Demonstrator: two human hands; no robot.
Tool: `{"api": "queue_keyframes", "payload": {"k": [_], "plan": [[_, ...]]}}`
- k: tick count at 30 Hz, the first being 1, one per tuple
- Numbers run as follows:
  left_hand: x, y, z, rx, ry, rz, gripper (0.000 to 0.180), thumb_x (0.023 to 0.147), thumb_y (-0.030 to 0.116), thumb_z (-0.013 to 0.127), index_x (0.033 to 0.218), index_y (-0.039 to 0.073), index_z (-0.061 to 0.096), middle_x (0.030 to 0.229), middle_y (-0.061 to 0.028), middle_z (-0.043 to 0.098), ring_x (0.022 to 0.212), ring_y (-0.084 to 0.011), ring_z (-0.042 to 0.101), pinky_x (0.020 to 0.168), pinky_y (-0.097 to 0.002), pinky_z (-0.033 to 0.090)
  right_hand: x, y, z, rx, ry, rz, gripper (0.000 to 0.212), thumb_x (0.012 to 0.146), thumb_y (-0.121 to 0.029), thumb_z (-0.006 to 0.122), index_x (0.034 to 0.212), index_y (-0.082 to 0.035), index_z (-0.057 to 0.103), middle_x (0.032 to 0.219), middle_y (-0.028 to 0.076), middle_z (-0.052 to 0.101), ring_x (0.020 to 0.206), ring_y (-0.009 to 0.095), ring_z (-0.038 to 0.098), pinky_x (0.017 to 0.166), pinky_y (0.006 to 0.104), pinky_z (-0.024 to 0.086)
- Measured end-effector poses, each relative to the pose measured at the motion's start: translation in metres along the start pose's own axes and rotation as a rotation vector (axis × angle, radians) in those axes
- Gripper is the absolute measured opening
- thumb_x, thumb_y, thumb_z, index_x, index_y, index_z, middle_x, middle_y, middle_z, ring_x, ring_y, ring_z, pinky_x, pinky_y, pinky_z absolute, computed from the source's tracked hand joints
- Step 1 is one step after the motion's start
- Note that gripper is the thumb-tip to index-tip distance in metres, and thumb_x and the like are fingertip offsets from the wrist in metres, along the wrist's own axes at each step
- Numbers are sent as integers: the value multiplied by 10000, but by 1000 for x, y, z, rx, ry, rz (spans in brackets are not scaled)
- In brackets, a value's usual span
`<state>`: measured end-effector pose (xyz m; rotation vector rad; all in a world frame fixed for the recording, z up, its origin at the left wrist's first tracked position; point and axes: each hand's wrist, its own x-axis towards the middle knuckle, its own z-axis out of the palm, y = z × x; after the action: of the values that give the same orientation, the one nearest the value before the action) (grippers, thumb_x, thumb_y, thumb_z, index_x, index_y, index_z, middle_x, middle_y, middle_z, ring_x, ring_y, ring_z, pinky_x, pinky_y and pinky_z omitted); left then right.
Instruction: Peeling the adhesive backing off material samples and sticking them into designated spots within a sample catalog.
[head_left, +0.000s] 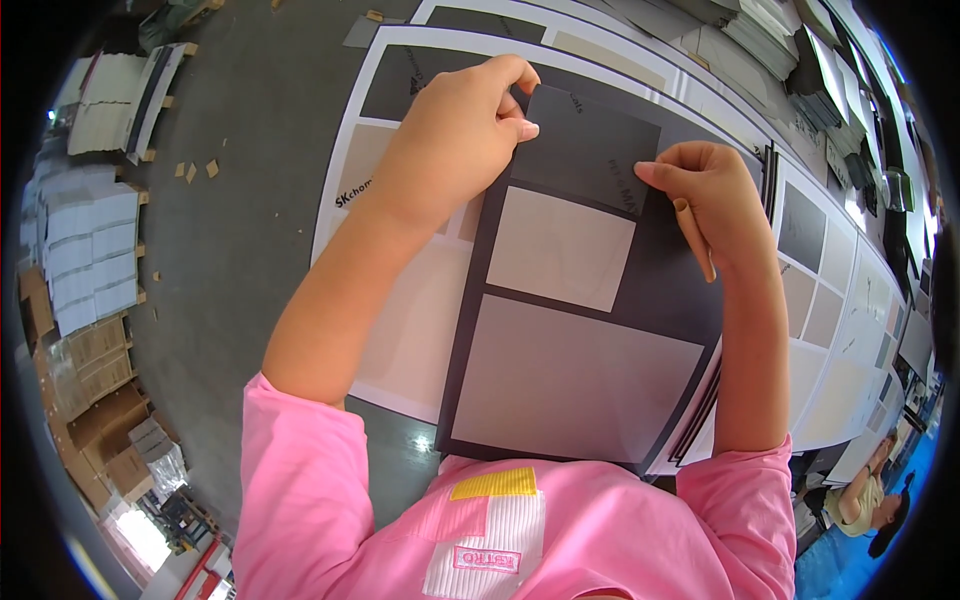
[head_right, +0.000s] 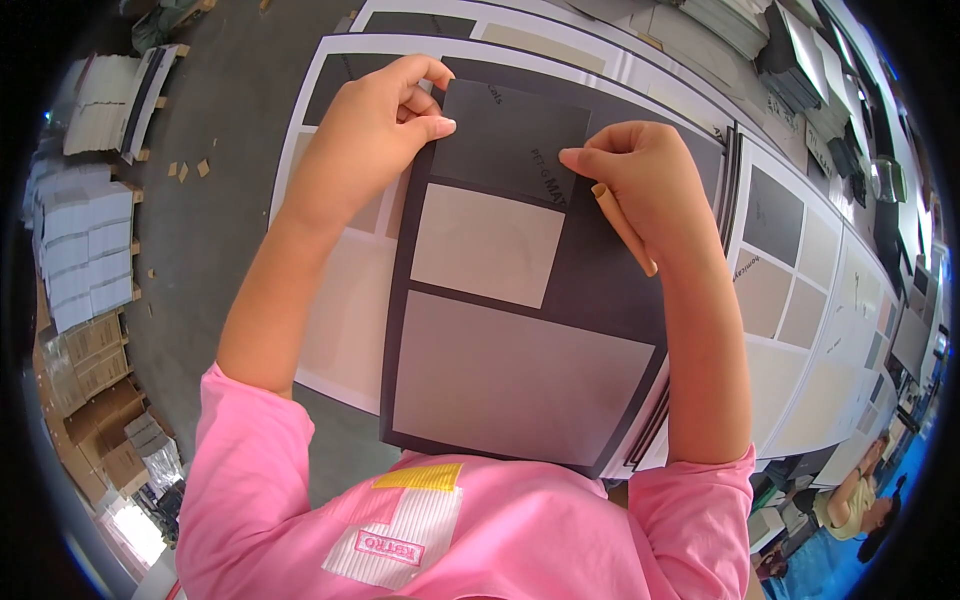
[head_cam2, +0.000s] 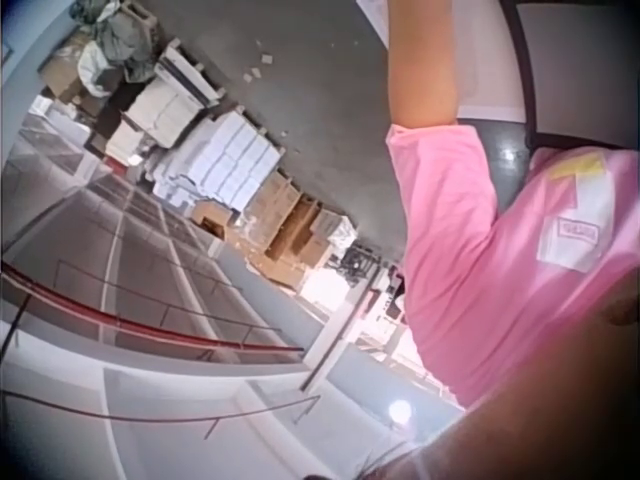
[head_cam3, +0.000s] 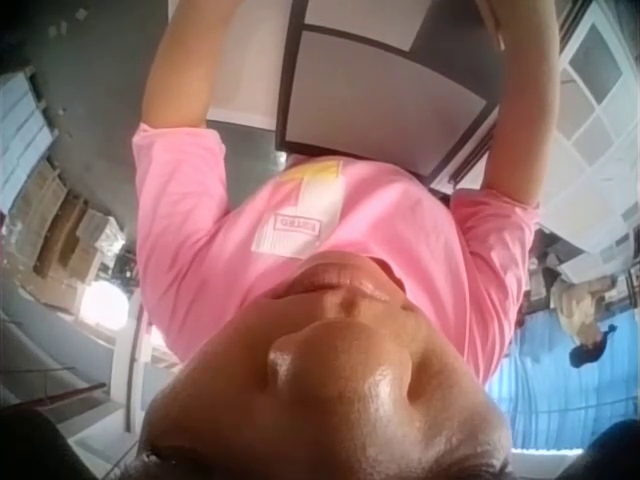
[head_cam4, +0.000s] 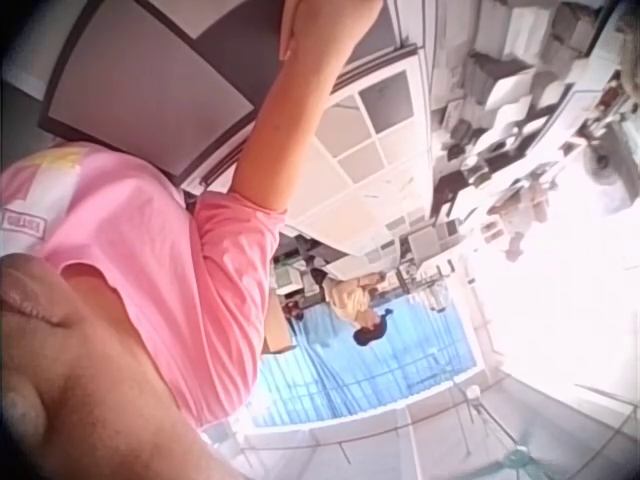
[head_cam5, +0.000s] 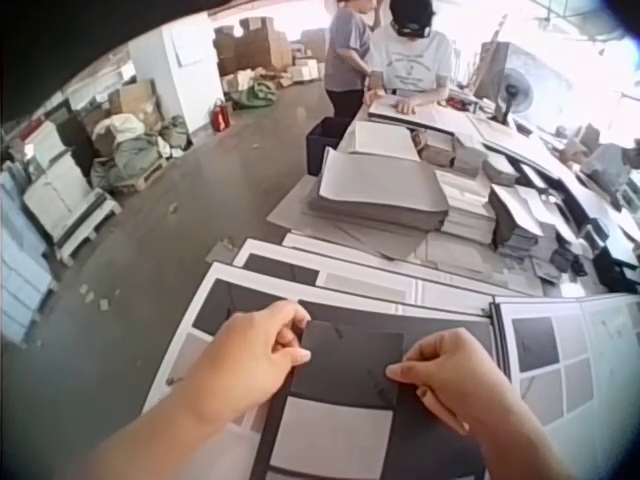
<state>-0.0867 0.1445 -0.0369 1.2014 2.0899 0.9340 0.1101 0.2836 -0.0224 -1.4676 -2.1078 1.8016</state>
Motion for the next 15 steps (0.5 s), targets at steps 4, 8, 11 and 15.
{"api": "queue_keyframes", "payload": {"k": [4,8,11,15], "plan": [[-2,3,1,-7,6,-17,247,846,56,679,1073,10,594,761,-60,668,735,-149,588,715,-278,473,0,1,0,-3,5,-1,209,900,-141,658,770,16,608,369,32,458,232,107,322,380,236,253],[-2,-1,4,-6,47,28,232,852,44,677,1068,4,604,746,-82,663,691,-192,590,689,-310,482,0,1,1,-20,17,-5,210,899,-143,657,778,23,613,369,35,458,232,109,322,381,238,260],[-3,-2,7,-26,70,56,218,857,39,675,1060,-4,609,725,-103,654,652,-233,597,662,-340,487,0,1,1,-26,22,-10,209,900,-145,655,785,25,617,370,36,458,231,110,322,377,243,261],[-4,-3,7,-46,82,73,206,862,37,668,1053,-5,603,720,-104,648,651,-236,594,662,-340,485,-1,0,3,-29,38,4,211,899,-145,658,782,26,616,373,34,458,231,111,323,373,247,260]]}}
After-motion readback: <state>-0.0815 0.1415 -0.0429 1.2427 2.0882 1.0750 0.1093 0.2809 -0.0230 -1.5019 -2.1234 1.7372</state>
